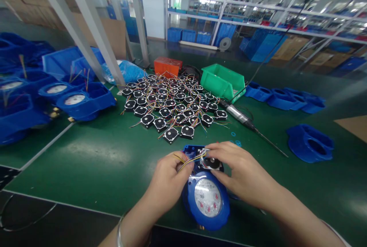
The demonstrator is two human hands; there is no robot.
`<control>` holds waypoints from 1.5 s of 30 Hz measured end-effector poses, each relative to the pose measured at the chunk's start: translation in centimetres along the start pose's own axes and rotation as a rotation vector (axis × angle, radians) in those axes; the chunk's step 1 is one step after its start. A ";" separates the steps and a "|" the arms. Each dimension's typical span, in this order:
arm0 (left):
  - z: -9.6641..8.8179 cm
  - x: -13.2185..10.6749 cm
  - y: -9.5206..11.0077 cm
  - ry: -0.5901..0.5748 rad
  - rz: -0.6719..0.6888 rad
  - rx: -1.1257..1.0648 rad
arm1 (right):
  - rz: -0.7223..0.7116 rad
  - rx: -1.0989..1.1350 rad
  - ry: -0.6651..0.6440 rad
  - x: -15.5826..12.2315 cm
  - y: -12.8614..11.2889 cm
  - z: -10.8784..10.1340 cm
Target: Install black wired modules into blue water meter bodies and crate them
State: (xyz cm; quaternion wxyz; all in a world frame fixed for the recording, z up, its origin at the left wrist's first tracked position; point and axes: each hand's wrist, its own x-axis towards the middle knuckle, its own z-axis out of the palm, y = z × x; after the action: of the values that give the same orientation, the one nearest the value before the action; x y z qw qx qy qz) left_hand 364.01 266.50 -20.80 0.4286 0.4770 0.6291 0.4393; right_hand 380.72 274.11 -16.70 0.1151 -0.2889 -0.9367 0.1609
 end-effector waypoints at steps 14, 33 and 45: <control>-0.2 0.0 0.0 0.000 0.004 0.092 | 0.100 -0.036 -0.198 1.1 -0.2 -0.8; 0.3 6.3 5.4 -0.319 0.415 0.799 | 0.831 -0.259 0.094 3.1 13.3 -3.7; 2.3 7.0 3.2 -0.432 0.174 0.804 | 0.884 -0.389 -0.034 8.2 20.0 1.2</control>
State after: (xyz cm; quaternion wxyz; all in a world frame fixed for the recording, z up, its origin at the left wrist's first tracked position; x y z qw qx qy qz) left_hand 365.71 274.15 -19.13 0.2925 0.7370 0.6033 0.0854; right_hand 383.83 294.22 -24.20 -0.0358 -0.6728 -0.7386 0.0208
